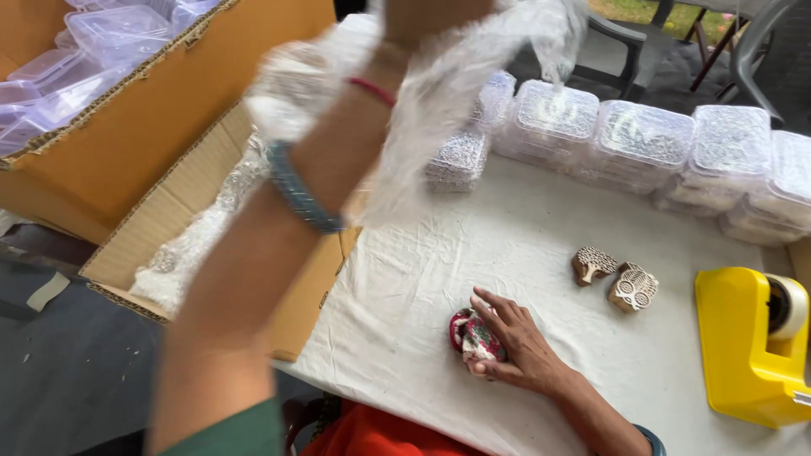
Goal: The person wraps a small plastic container in bubble wrap and secures it with tape. They then wipe two decorative wooden items with a cloth, place them into a plastic container, and wrap the container in bubble wrap.
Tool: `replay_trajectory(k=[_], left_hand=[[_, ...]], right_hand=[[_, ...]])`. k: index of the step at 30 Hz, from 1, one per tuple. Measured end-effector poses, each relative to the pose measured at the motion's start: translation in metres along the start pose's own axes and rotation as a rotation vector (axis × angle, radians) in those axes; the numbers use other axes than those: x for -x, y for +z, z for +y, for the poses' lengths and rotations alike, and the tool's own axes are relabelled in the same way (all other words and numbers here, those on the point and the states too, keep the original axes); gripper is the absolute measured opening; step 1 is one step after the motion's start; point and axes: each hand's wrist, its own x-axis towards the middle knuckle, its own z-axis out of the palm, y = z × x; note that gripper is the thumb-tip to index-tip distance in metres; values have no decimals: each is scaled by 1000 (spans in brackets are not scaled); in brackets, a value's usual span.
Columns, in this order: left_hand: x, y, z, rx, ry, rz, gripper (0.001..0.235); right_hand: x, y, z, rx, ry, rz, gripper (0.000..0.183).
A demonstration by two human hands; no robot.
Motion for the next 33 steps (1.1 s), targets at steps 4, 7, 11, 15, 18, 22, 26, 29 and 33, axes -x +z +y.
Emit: replay_trajectory(k=[4,7,11,15,18,22,26,29,33], left_hand=[[23,69,71,36,35,9,20],[44,114,120,82,70,15,20],[95,178,145,119,89,-71,12],[138,199,148,66,49,-237,10],[142,190,155,81,59,-314,13],[145,204,139,230,-93,-407,14],[137,192,126,233,-134,-415,14],[131,176,132,220,-106,-377,15],[131,165,145,255,-18,-362,18]], right_hand=[[11,9,24,-162,-4,144,97],[17,3,35,-327,86,490,94],[15,-6,36,-611,274,725,112],[16,19,47,-861,326,725,113],[20,32,63,-860,696,689,93],[14,10,66,-1044,658,850,89],[10,-5,42,-1397,381,769,92],[14,2,40,-1573,249,702,79],[21,17,61,-1315,546,687,84]])
